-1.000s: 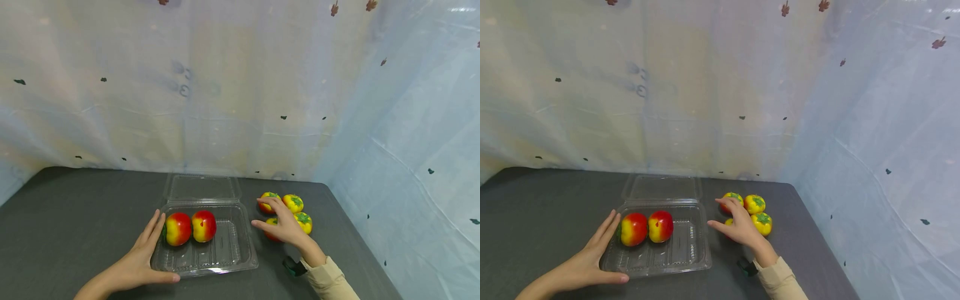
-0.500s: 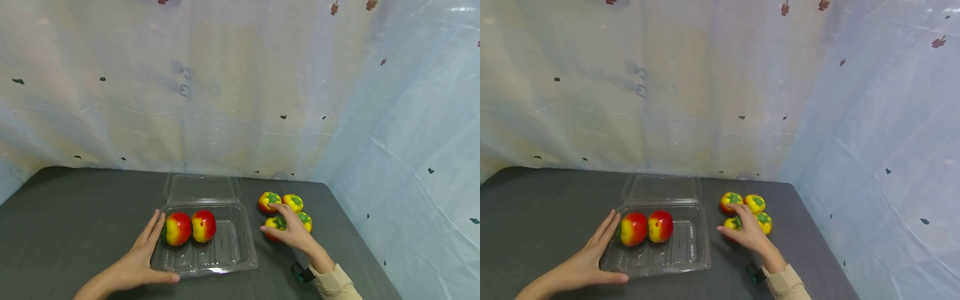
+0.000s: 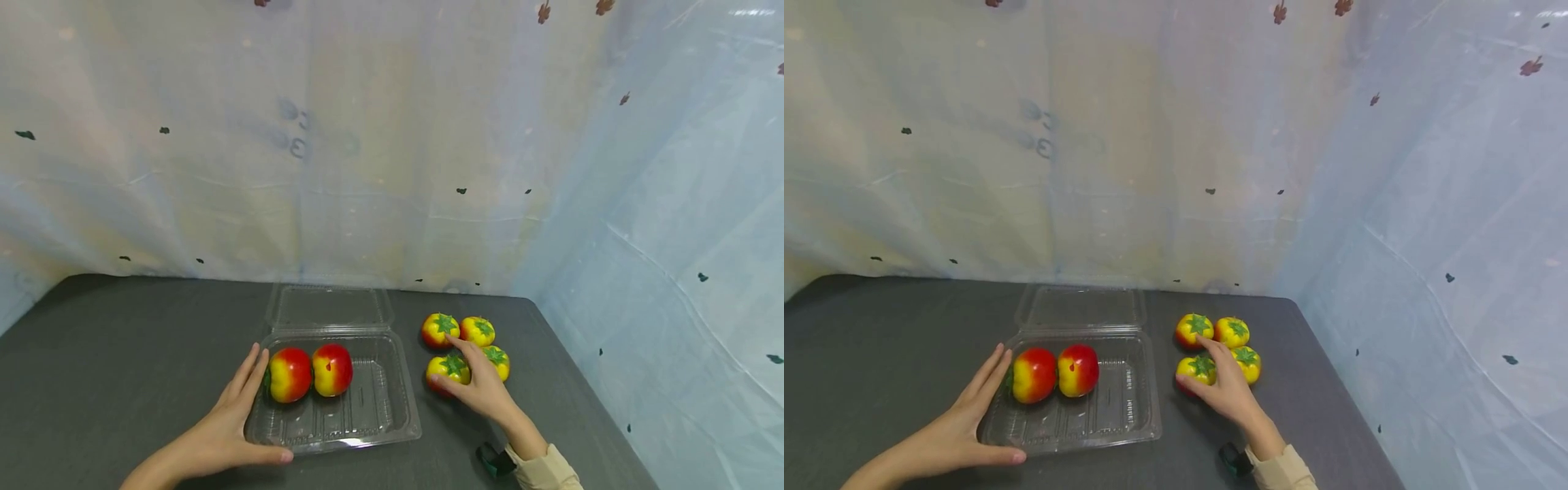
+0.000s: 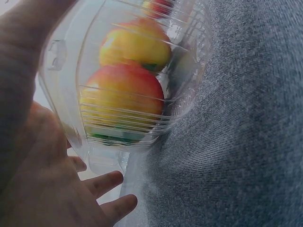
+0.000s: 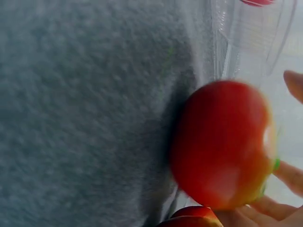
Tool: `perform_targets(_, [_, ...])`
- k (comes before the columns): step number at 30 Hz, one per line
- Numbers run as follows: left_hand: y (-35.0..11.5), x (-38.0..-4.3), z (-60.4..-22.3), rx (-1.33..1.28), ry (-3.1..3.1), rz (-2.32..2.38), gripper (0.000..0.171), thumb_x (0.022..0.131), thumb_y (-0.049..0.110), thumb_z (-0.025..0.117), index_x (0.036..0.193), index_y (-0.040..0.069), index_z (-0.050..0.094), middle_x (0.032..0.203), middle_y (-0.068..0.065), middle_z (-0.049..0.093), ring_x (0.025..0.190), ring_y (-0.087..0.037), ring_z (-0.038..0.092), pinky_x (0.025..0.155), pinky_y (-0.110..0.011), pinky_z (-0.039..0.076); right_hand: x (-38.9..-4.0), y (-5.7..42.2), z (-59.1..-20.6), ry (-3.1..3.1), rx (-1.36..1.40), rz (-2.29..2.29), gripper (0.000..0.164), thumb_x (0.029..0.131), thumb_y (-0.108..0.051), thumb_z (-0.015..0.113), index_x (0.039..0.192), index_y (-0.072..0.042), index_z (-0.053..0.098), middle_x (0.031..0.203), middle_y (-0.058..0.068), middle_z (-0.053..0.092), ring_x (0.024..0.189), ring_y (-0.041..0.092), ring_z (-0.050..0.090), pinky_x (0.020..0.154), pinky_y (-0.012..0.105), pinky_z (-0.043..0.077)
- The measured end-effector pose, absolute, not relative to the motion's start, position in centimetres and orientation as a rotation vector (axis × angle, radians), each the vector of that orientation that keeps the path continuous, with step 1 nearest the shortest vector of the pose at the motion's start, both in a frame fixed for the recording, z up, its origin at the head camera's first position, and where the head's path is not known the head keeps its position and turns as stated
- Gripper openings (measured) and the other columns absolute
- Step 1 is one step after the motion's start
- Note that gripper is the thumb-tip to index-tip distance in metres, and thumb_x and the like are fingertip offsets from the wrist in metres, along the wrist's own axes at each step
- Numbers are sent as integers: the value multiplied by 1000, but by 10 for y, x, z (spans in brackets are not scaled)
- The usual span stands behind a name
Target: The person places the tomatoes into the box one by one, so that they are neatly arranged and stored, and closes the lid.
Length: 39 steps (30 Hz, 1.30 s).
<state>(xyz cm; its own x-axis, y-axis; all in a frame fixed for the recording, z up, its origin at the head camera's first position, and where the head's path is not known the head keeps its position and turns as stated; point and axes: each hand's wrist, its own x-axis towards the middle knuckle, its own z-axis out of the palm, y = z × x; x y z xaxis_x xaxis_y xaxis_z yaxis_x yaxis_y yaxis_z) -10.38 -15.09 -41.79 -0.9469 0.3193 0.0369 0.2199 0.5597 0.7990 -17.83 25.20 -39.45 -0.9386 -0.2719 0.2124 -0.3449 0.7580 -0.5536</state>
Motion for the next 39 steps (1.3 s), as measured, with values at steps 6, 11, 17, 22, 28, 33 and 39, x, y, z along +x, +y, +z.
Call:
perform_targets(6, [-151,-103,-419,466,2673,1353,132,66,44,85,154,25,-12,159,-14,-19,135,-62,3,81,-84,23,-177,253,-400,-2843,502,963,72,82,-36,75,140,-6,46,138,13,52,125,33,50,104,54,38])
perform_targets(11, [-151,-103,-419,474,2686,1356,132,65,44,85,154,25,-11,159,-14,-19,136,-61,4,82,-84,23,-176,251,-401,-2924,536,1000,77,81,-41,75,143,-9,43,137,13,52,122,29,51,103,53,39])
perform_targets(17, [-151,-102,-419,490,2655,1371,130,68,42,84,154,26,-12,159,-13,-20,136,-61,2,82,-84,24,-168,254,-400,-3008,515,1021,84,80,-43,76,147,-10,38,144,12,46,128,30,47,105,56,37])
perform_targets(22, [-151,-101,-418,503,2667,1381,131,67,42,85,154,25,-11,159,-12,-19,136,-60,4,83,-83,24,-165,257,-401,-2992,515,1063,82,82,-37,75,147,-7,36,143,15,46,126,31,49,102,55,39])
perform_targets(28, [-152,-100,-419,501,2674,1379,131,66,42,85,154,25,-10,159,-13,-18,136,-61,4,82,-83,25,-167,255,-404,-2990,496,1141,78,81,-33,77,144,-8,40,139,13,50,119,29,54,94,46,48])
perform_targets(33, [-151,-99,-419,525,2670,1396,130,67,40,85,154,24,-10,159,-13,-19,135,-62,4,81,-84,25,-168,250,-401,-2954,408,1187,77,77,-31,81,141,-11,43,132,7,55,113,24,56,88,36,51])
perform_targets(39, [-150,-99,-418,523,2674,1404,130,67,40,85,154,25,-10,159,-13,-19,136,-61,3,81,-83,25,-173,244,-386,-2872,381,1216,72,75,-27,83,135,-13,46,132,8,55,111,23,56,84,31,51])
